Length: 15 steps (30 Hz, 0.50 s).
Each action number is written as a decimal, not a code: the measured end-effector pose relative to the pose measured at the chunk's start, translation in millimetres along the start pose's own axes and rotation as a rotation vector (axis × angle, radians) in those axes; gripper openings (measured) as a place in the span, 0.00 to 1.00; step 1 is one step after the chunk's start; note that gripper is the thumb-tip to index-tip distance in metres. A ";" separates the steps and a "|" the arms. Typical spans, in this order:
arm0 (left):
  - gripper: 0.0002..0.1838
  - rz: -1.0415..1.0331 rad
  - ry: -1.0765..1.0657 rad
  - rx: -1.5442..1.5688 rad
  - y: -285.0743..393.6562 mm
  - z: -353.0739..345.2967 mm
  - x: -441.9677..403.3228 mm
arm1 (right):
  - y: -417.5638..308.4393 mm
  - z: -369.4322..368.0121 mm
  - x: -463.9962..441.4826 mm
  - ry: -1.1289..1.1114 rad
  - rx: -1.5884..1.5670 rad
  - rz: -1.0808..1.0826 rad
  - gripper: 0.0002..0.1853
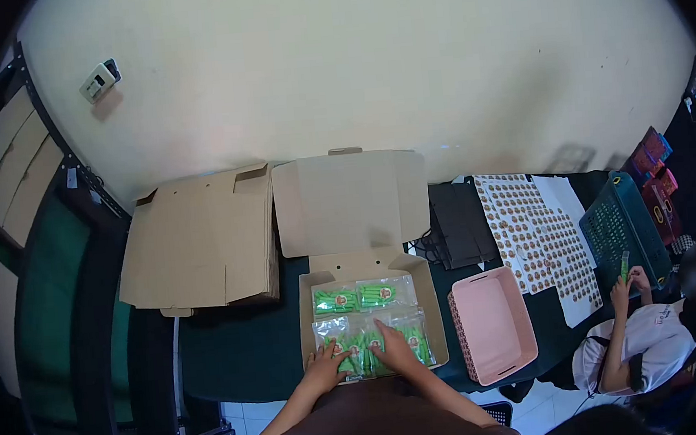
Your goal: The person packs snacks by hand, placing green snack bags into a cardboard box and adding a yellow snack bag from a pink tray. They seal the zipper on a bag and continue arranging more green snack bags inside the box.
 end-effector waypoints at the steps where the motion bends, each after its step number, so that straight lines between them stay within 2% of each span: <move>1: 0.31 -0.005 0.003 -0.010 0.5 -0.1 -1.0 | 2.9 10.8 0.2 0.073 -0.007 -0.028 0.35; 2: 0.31 -0.009 0.002 -0.011 1.3 -0.7 -2.1 | 14.1 9.2 2.4 0.002 -0.028 -0.146 0.32; 3: 0.30 0.021 -0.018 -0.018 2.1 0.4 -1.7 | 19.7 8.6 3.1 0.006 -0.027 -0.149 0.32; 5: 0.30 0.048 -0.040 -0.027 2.2 0.6 -2.5 | 23.5 -6.6 4.0 -0.060 0.075 -0.008 0.29; 9: 0.26 0.043 -0.015 0.024 3.9 4.7 -2.1 | 28.9 -15.8 6.0 -0.041 0.147 0.081 0.27; 11: 0.24 0.043 -0.001 0.068 1.8 5.6 -2.4 | 25.7 0.4 7.6 0.021 -0.038 0.015 0.25; 15: 0.20 0.017 -0.009 0.096 -0.2 4.5 -1.2 | 42.6 18.4 14.3 0.083 0.025 -0.085 0.23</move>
Point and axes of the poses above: each hand's wrist, its own x-axis away from the middle knuckle, its own z-axis out of the back of the hand, y = z × x, the point moved 9 cm from there along -x, towards the middle knuckle, and after that the axes turned 3 degrees about -z, right-handed, at the moved point
